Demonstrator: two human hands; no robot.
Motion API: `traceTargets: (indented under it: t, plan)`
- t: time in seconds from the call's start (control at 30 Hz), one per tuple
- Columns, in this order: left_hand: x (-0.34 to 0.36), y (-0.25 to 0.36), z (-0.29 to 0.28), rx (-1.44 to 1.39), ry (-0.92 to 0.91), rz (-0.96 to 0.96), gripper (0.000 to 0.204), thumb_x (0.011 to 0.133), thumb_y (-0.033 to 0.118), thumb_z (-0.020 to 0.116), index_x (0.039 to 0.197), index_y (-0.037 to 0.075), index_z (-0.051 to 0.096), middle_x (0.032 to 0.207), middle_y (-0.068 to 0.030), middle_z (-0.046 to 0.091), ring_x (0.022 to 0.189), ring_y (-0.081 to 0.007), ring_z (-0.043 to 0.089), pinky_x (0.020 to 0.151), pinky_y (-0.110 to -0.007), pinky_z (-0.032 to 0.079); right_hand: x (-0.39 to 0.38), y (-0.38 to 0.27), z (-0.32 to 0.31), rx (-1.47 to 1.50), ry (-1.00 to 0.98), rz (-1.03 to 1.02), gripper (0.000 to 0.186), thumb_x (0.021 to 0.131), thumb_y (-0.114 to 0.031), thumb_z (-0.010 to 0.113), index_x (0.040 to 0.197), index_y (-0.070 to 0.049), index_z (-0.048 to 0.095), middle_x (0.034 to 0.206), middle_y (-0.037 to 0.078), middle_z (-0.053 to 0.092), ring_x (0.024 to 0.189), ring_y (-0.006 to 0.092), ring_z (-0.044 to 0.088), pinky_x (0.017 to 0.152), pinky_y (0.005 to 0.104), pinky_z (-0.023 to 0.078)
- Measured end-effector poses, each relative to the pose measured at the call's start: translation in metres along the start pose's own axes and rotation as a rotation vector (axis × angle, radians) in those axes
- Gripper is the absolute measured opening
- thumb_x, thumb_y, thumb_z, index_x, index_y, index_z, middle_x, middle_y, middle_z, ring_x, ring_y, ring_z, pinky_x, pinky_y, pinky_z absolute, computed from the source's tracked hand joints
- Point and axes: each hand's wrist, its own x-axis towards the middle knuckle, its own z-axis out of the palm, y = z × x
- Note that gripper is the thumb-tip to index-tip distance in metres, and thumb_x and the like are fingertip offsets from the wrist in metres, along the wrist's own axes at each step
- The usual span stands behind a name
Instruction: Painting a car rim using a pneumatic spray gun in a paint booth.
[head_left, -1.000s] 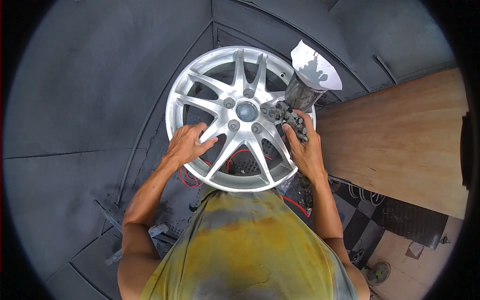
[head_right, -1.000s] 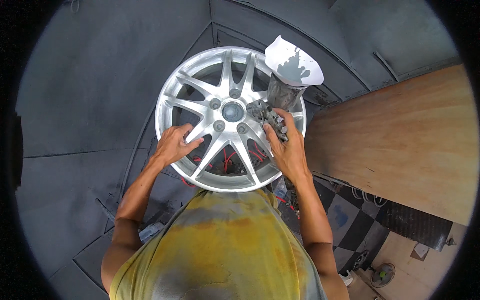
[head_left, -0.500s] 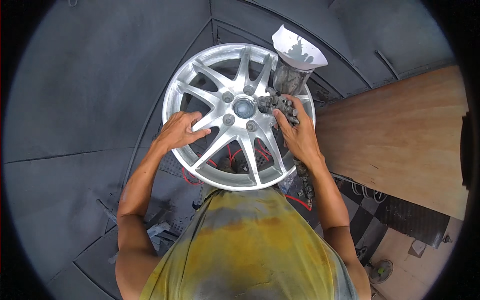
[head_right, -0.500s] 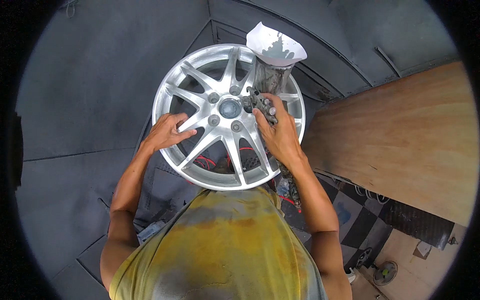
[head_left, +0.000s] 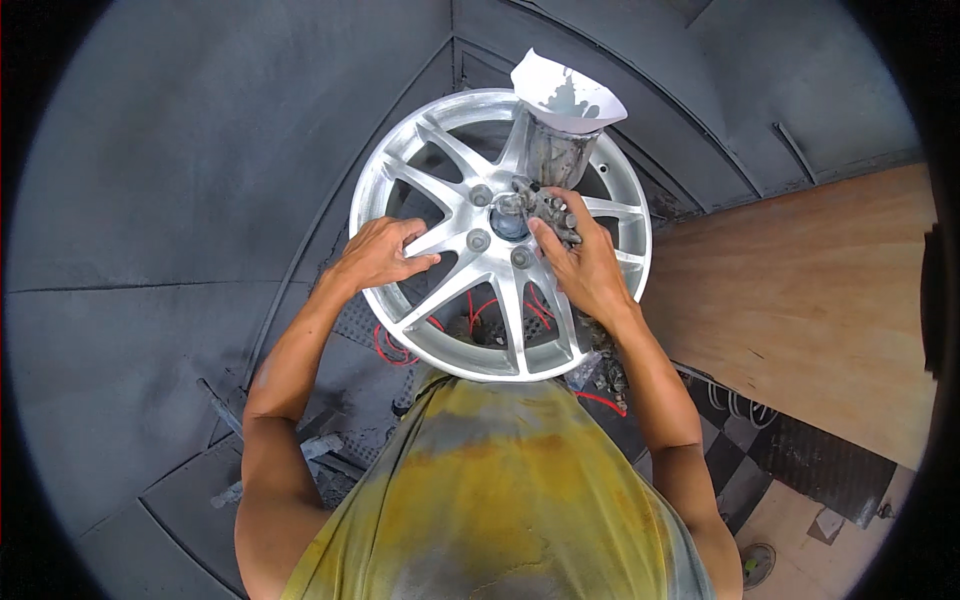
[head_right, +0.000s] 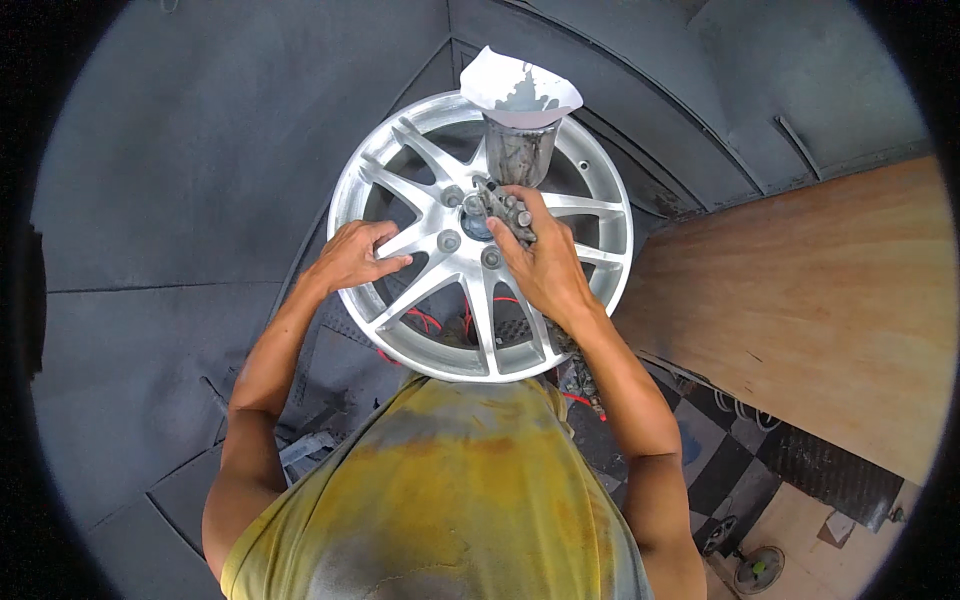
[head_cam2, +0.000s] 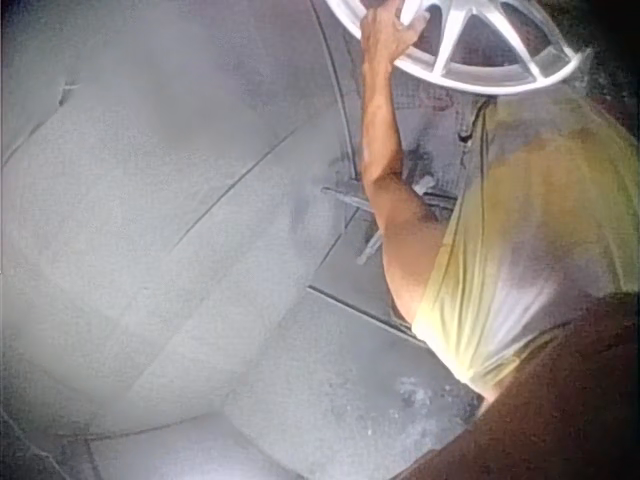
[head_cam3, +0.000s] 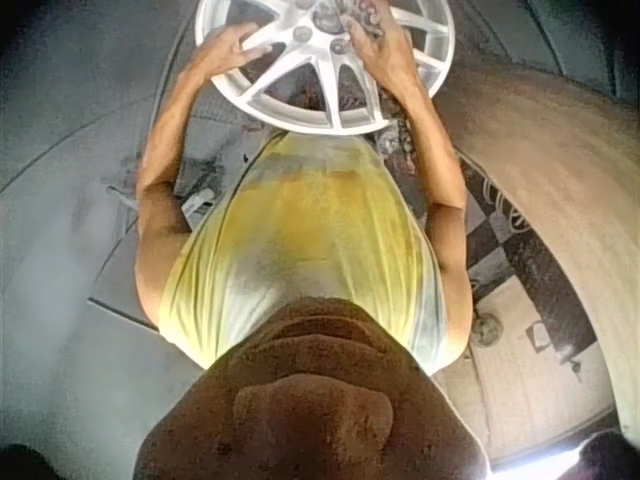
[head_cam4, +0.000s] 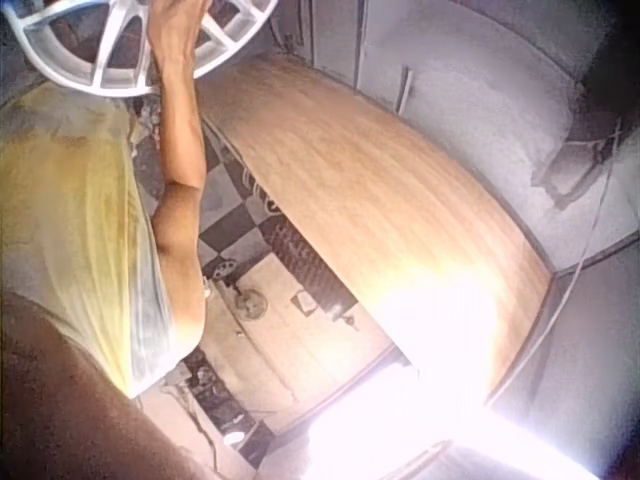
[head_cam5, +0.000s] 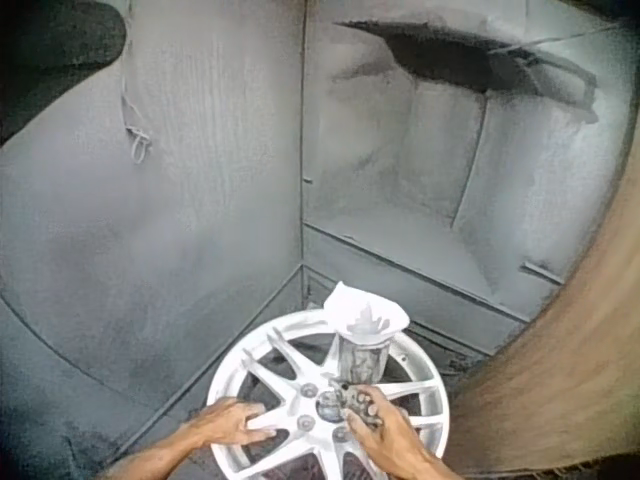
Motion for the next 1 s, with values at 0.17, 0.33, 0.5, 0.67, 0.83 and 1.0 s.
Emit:
traceTargets:
  t: [0.17,0.33,0.5,0.67,0.83,1.0]
  plan:
    - [-0.004,0.004,-0.001,0.029,0.036,0.006,0.044,0.084,0.043,0.08,0.078,0.003,0.061,0.059,-0.0143,0.058,0.059,-0.0362,0.06,0.059,-0.047,0.043,-0.022,-0.015,0.0,0.016,-0.062,0.044,0.041,0.102,-0.02,0.066,0.136,-0.004,0.052,0.097,0.021,0.072,0.076,0.0196,0.068,0.066,0.0351,0.053]
    - [-0.006,0.004,0.002,0.043,0.058,0.019,0.047,0.084,0.047,0.079,0.08,0.003,0.065,0.06,-0.0152,0.06,0.061,-0.0371,0.061,0.059,-0.047,0.045,-0.071,-0.025,-0.018,0.051,-0.126,0.194,0.039,0.102,-0.02,0.066,0.136,-0.005,0.053,0.092,0.013,0.07,0.078,0.0149,0.065,0.072,0.0331,0.054]
    - [-0.016,0.013,0.001,0.131,0.21,0.103,0.047,0.088,0.047,0.076,0.086,-0.001,0.073,0.078,-0.0177,0.066,0.074,-0.0373,0.067,0.067,-0.047,0.052,-0.096,-0.02,-0.039,0.012,0.106,0.167,0.039,0.1,-0.015,0.068,0.136,-0.006,0.055,0.084,0.008,0.068,0.074,0.0134,0.064,0.069,0.0306,0.053]
    - [-0.043,0.034,0.013,0.357,0.328,0.049,0.035,0.091,0.033,0.075,0.091,-0.003,0.074,0.089,-0.0177,0.064,0.083,-0.0373,0.068,0.073,-0.047,0.055,-0.119,-0.036,-0.073,0.071,0.264,0.189,0.036,0.102,-0.013,0.066,0.135,-0.003,0.055,0.09,0.003,0.067,0.074,0.0076,0.059,0.063,0.0246,0.048]
    - [-0.051,0.048,0.037,0.464,0.487,-0.009,0.027,0.09,0.022,0.075,0.083,-0.004,0.07,0.09,-0.0204,0.064,0.085,-0.0376,0.067,0.072,-0.047,0.056,-0.139,-0.07,-0.092,0.073,0.289,0.176,0.036,0.103,-0.016,0.066,0.134,-0.002,0.055,0.088,0.002,0.067,0.065,0.0051,0.054,0.055,0.023,0.045]
    - [-0.051,0.069,0.055,0.52,0.475,-0.032,0.028,0.089,0.02,0.075,0.08,-0.006,0.071,0.088,-0.0209,0.065,0.082,-0.0381,0.069,0.072,-0.047,0.056,-0.155,-0.081,-0.11,0.026,0.246,-0.026,0.035,0.103,-0.02,0.066,0.132,-0.004,0.057,0.08,-0.001,0.064,0.055,0.0032,0.049,0.043,0.0223,0.038]
